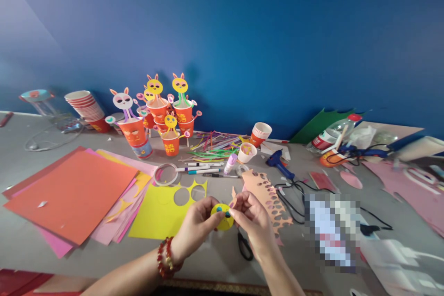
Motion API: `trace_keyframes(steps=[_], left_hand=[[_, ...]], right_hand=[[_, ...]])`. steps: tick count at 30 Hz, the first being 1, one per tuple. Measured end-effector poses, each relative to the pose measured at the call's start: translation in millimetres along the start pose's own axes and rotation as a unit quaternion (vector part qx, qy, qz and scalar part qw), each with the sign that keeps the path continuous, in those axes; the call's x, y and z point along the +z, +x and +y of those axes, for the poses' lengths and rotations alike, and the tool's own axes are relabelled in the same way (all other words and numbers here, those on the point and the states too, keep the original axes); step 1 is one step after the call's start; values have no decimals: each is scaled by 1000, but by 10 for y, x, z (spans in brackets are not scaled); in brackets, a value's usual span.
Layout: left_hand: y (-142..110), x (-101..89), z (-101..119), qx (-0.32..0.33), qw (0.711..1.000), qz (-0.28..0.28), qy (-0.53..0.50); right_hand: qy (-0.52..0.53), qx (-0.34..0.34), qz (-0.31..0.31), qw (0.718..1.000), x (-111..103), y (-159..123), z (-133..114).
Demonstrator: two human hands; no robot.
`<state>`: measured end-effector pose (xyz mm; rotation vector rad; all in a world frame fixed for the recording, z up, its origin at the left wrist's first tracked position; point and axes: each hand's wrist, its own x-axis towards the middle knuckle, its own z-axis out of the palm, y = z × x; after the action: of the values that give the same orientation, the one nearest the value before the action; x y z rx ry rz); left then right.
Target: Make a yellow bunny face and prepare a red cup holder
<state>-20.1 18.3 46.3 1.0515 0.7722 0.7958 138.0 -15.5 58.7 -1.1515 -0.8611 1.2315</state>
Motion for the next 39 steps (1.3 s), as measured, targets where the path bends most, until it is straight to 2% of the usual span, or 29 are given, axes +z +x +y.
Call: trace_keyframes(steps=[10, 18, 25, 32, 39], left_hand=[[-6, 6, -6, 3, 1000, 0, -3], [-8, 20, -2, 9, 1000, -4, -3], [-15, 18, -30, 14, 1000, 0, 19], [-9, 27, 2, 11, 1000, 4, 18], [6, -18, 22, 25, 999, 23, -1]], right_hand=[[9, 15, -20, 1000, -38, 18, 34], [-7, -14, -29, 999, -79, 26, 141], [-34, -14, -19, 999, -42, 16, 50], [-39, -30, -1, 999, -55, 12, 118], [-55, -19, -42, 997, -22, 6, 15]])
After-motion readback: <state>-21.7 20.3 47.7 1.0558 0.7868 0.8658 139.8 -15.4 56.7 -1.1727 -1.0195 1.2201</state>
